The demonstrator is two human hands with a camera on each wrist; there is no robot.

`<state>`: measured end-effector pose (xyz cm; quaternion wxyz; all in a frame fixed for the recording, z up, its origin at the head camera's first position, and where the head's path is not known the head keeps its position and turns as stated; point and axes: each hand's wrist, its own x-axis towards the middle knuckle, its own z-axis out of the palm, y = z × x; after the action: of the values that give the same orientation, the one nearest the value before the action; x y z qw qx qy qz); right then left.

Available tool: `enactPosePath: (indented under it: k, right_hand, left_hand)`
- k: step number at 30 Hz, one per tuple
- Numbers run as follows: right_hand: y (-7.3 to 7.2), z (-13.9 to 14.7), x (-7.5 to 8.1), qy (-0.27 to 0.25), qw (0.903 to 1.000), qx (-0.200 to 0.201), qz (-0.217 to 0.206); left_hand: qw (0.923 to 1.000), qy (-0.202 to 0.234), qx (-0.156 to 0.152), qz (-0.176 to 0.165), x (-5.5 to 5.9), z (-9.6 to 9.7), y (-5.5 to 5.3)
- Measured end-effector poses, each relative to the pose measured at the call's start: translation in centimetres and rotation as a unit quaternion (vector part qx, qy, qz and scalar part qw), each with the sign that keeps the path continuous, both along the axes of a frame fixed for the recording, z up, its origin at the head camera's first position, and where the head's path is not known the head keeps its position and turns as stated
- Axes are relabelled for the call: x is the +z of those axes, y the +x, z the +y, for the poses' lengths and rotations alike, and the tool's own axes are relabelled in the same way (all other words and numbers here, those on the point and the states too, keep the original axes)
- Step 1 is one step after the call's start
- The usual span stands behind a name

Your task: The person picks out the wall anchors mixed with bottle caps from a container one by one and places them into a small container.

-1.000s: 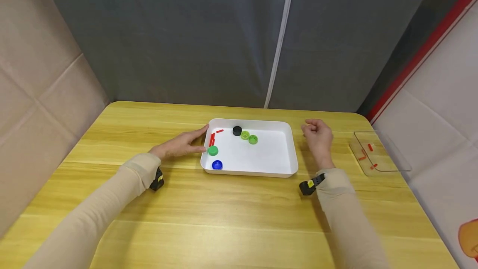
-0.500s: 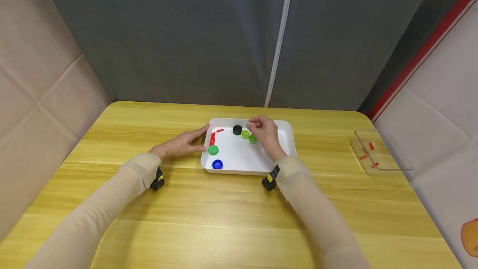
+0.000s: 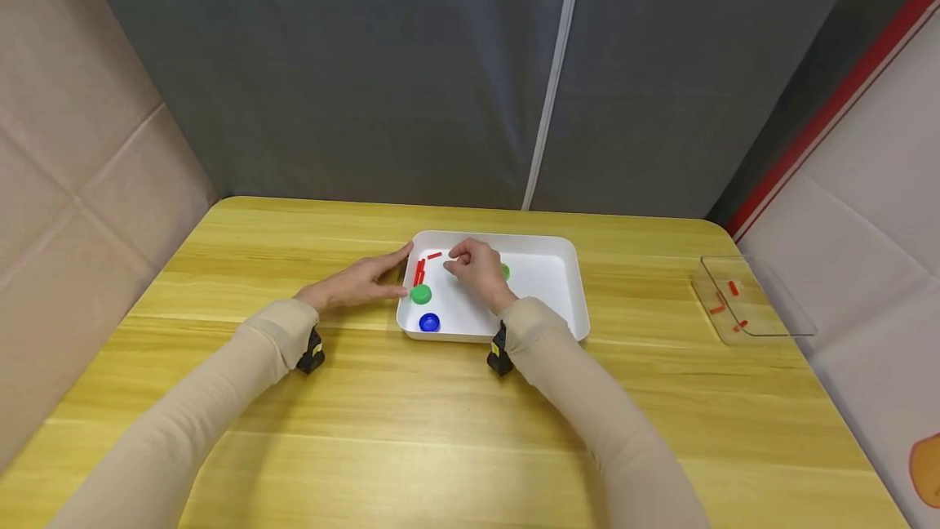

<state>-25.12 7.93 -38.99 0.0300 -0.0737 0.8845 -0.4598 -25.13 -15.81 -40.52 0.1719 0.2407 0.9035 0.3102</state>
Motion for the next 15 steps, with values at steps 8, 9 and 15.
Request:
enactPosePath:
  k: [8,9,15]
  right_hand:
    - [-0.3,-1.5,-1.1,0.029,0.9993,0.021,-0.003]
    - [-0.4,-1.6,-1.2,0.035,0.9992,0.021,-0.001]
    - [-0.6,-2.1,-1.5,0.045,0.9984,0.035,-0.002]
  left_hand:
    - [0.9998,-0.001,-0.009,0.018,0.1,0.1,0.0]
    - [0.9998,0.000,-0.009,0.019,0.1,0.1,0.0]
    - [0.9999,0.006,-0.007,0.009,0.2,0.1,0.2]
